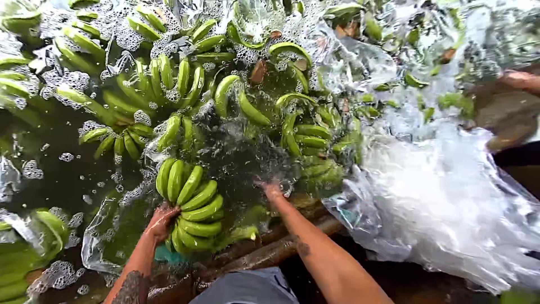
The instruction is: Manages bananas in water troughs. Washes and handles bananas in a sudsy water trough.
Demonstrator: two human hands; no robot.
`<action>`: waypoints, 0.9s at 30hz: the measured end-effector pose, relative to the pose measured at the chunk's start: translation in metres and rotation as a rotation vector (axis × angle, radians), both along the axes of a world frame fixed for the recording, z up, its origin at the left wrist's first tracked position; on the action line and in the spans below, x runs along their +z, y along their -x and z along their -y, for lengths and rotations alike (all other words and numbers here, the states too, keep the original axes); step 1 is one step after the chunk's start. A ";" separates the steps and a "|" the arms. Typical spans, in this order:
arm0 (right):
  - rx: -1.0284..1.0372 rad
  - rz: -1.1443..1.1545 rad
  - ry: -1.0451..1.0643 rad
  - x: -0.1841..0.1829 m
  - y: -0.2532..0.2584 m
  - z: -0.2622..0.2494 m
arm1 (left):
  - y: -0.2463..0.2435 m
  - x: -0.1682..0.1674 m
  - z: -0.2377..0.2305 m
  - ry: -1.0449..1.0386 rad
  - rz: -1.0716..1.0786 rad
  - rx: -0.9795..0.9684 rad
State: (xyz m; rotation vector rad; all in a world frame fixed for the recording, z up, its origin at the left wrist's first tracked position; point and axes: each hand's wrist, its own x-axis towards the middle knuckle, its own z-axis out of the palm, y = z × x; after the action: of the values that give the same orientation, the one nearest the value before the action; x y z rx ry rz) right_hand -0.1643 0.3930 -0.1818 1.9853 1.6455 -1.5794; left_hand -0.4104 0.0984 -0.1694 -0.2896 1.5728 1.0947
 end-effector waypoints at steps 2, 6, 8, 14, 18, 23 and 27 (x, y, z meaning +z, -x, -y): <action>-0.048 -0.095 0.002 0.015 0.020 0.024 | -0.002 0.007 -0.019 -0.033 -0.177 -0.145; 0.169 -0.469 0.094 0.080 0.070 0.070 | -0.036 0.018 -0.061 0.050 -0.544 -0.592; 0.330 -0.590 0.080 0.112 0.094 0.076 | -0.063 0.036 -0.068 0.135 -0.622 -0.786; 0.525 -0.418 -0.102 0.088 0.096 0.022 | -0.092 0.035 0.003 -0.125 -1.336 -0.428; 0.544 -0.209 -0.058 0.022 0.069 0.055 | -0.067 0.012 -0.002 0.091 -0.645 0.092; 0.830 -0.082 0.078 0.018 0.081 0.098 | -0.028 -0.020 -0.046 0.067 -0.388 0.159; 0.993 0.096 0.009 0.032 0.109 0.050 | -0.022 -0.002 -0.043 -0.081 -0.348 0.291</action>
State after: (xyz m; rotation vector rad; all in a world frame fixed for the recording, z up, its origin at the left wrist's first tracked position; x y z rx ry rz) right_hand -0.2735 0.3427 -0.1493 0.8921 2.0530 -1.0528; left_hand -0.3880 0.1415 -0.1714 -0.2910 1.8248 1.4930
